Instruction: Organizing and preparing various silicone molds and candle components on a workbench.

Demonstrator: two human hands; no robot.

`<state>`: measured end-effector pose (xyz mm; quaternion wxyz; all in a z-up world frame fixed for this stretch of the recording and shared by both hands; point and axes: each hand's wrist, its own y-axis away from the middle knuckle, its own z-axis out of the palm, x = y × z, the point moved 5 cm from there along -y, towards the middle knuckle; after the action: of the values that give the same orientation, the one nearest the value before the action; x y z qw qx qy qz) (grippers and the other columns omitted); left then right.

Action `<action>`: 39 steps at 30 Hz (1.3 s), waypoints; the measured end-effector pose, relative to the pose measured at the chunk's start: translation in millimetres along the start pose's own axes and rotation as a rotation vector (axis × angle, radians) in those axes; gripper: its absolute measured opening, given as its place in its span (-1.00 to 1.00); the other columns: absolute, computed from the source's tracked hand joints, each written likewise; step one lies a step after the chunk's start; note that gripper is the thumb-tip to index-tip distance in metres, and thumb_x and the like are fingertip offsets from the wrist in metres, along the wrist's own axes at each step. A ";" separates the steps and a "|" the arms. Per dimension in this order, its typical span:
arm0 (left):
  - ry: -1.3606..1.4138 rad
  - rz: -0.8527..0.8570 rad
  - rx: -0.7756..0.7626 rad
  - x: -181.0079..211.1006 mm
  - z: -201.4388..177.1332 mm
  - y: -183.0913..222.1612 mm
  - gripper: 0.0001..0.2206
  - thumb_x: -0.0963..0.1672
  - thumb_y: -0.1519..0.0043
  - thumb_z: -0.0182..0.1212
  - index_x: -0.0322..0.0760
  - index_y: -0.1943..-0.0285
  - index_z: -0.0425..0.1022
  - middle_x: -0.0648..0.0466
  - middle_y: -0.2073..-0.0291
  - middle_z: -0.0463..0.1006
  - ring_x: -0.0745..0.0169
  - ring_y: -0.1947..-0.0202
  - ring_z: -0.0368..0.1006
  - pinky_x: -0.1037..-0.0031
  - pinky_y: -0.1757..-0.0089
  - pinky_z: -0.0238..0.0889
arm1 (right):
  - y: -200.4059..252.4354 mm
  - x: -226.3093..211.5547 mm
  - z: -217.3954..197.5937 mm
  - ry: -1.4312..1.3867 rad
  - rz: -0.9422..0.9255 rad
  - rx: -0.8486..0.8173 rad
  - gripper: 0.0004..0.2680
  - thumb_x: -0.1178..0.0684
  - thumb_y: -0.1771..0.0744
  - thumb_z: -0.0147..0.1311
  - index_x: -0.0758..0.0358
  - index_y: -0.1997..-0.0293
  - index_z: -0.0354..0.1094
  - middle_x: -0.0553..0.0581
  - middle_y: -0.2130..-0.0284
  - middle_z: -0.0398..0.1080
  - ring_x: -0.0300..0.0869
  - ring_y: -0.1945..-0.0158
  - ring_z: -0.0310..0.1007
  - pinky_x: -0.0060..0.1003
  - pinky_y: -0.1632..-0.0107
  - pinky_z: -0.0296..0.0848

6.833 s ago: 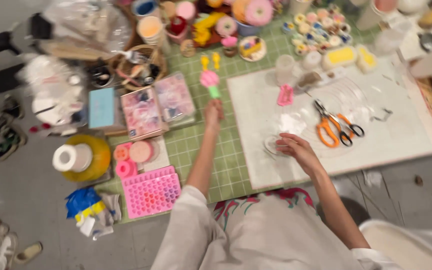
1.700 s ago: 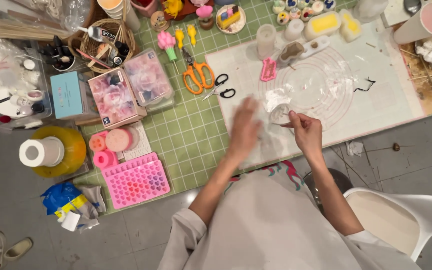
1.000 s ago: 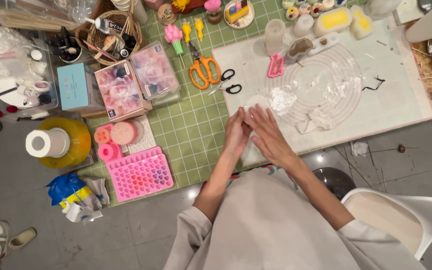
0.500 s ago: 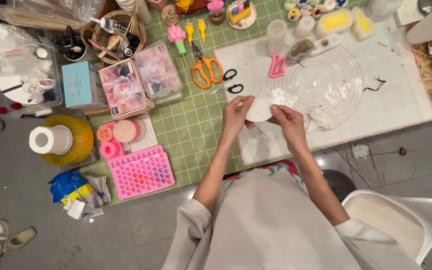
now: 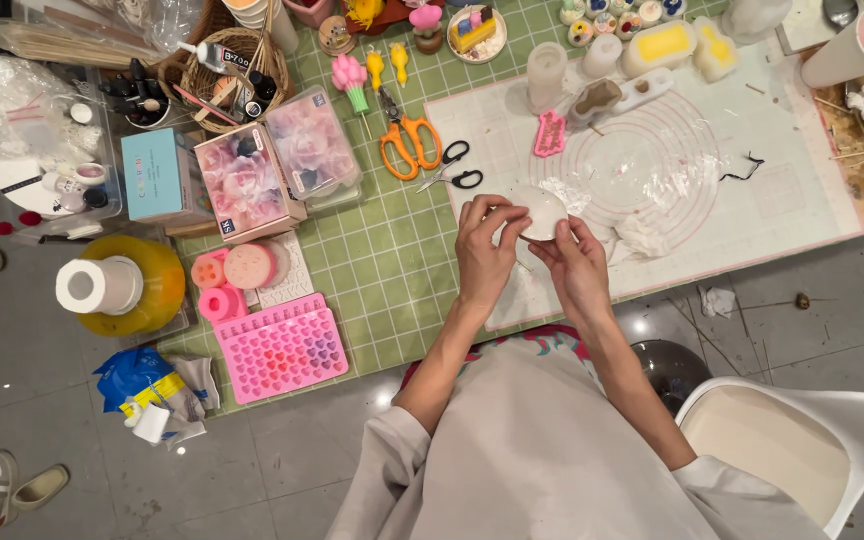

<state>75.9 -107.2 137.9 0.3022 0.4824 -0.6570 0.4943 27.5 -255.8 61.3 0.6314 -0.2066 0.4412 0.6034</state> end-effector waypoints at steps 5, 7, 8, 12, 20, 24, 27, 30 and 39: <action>0.078 -0.008 -0.031 -1.8 -2.4 7.2 -0.88 -0.23 -0.12 0.40 -0.30 0.19 0.63 0.06 0.20 0.56 0.10 0.13 0.48 0.35 0.14 0.37 | 6.0 3.4 -0.8 -0.038 0.028 0.041 -0.80 -0.04 -0.45 -0.01 0.27 -0.09 0.30 0.09 0.08 0.47 -0.20 0.06 0.51 -0.15 -0.18 0.44; 0.096 0.003 -0.034 -0.6 -2.9 10.0 -0.88 -0.24 -0.13 0.39 -0.32 0.18 0.62 0.05 0.18 0.56 0.09 0.13 0.49 0.35 0.14 0.38 | 7.2 3.8 -2.7 -0.043 0.049 0.058 -0.81 -0.04 -0.45 0.00 0.26 -0.07 0.31 0.06 0.10 0.47 -0.21 0.06 0.50 -0.16 -0.18 0.43; 0.095 0.034 -0.028 1.6 -3.4 11.2 -0.88 -0.25 -0.14 0.38 -0.32 0.17 0.61 0.04 0.17 0.58 0.07 0.11 0.51 0.34 0.12 0.39 | 8.0 6.4 -4.6 -0.072 0.091 0.081 -0.81 -0.04 -0.44 0.00 0.24 -0.06 0.32 0.03 0.10 0.47 -0.24 0.08 0.48 -0.18 -0.16 0.42; 0.074 0.103 -0.016 5.5 -7.3 15.3 -0.89 -0.27 -0.18 0.33 -0.34 0.14 0.60 0.03 0.13 0.62 0.02 0.14 0.57 0.32 0.13 0.43 | 8.6 19.9 -11.9 -0.212 0.189 0.065 -0.82 -0.05 -0.46 0.04 0.24 0.00 0.33 0.03 0.17 0.46 -0.23 0.15 0.44 -0.19 -0.07 0.40; 0.017 0.033 -0.044 -4.2 3.9 18.4 -0.94 -0.27 -0.27 0.20 -0.35 0.12 0.51 0.01 0.17 0.62 0.00 0.24 0.60 0.35 0.24 0.44 | 13.1 12.3 0.8 -0.058 0.141 0.148 -0.82 -0.07 -0.43 0.03 0.19 -0.02 0.34 -0.02 0.17 0.46 -0.27 0.16 0.43 -0.24 -0.05 0.41; 0.211 -0.290 -0.055 -16.6 5.8 18.0 -0.90 -0.22 -0.36 0.15 -0.28 -0.01 0.49 0.02 0.28 0.60 0.07 0.25 0.59 0.39 0.22 0.43 | 2.7 -0.3 -17.1 -0.057 0.022 0.255 -0.82 -0.06 -0.40 0.02 0.18 0.00 0.35 0.00 0.18 0.50 -0.27 0.11 0.52 -0.25 0.01 0.46; 0.023 -0.285 -0.244 -71.6 19.6 30.6 -0.94 -0.19 -0.46 0.22 -0.28 0.08 0.55 0.02 0.25 0.65 0.11 0.22 0.60 0.35 0.11 0.41 | -3.6 -13.2 -68.5 0.021 -0.111 0.256 -0.84 -0.02 -0.44 0.04 0.21 -0.03 0.39 0.03 0.19 0.49 -0.25 0.15 0.49 -0.26 0.02 0.48; 0.209 -0.239 -0.218 -31.8 18.1 13.1 -0.69 -0.25 -0.18 0.19 -0.34 -0.11 0.36 0.03 -0.01 0.53 0.13 0.03 0.50 0.35 0.02 0.31 | 4.1 -23.9 -84.9 0.114 -0.122 0.269 -0.83 0.00 -0.50 0.03 0.26 -0.08 0.46 0.02 0.19 0.44 -0.32 0.16 0.40 -0.28 0.01 0.47; 0.279 -0.208 -0.493 7.8 70.5 31.5 -0.64 -0.17 -0.01 0.53 -0.30 0.02 0.58 0.07 0.18 0.58 0.26 0.31 0.50 0.49 0.22 0.38 | 44.1 -17.2 -72.4 0.000 -0.016 0.377 -0.81 -0.03 -0.48 -0.03 0.27 -0.04 0.40 -0.02 0.18 0.47 -0.37 0.19 0.43 -0.44 0.19 0.38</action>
<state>49.5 -174.7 110.2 0.5466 0.3865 -0.6565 0.3477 -34.4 -315.0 49.1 0.6635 -0.0883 0.5448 0.5051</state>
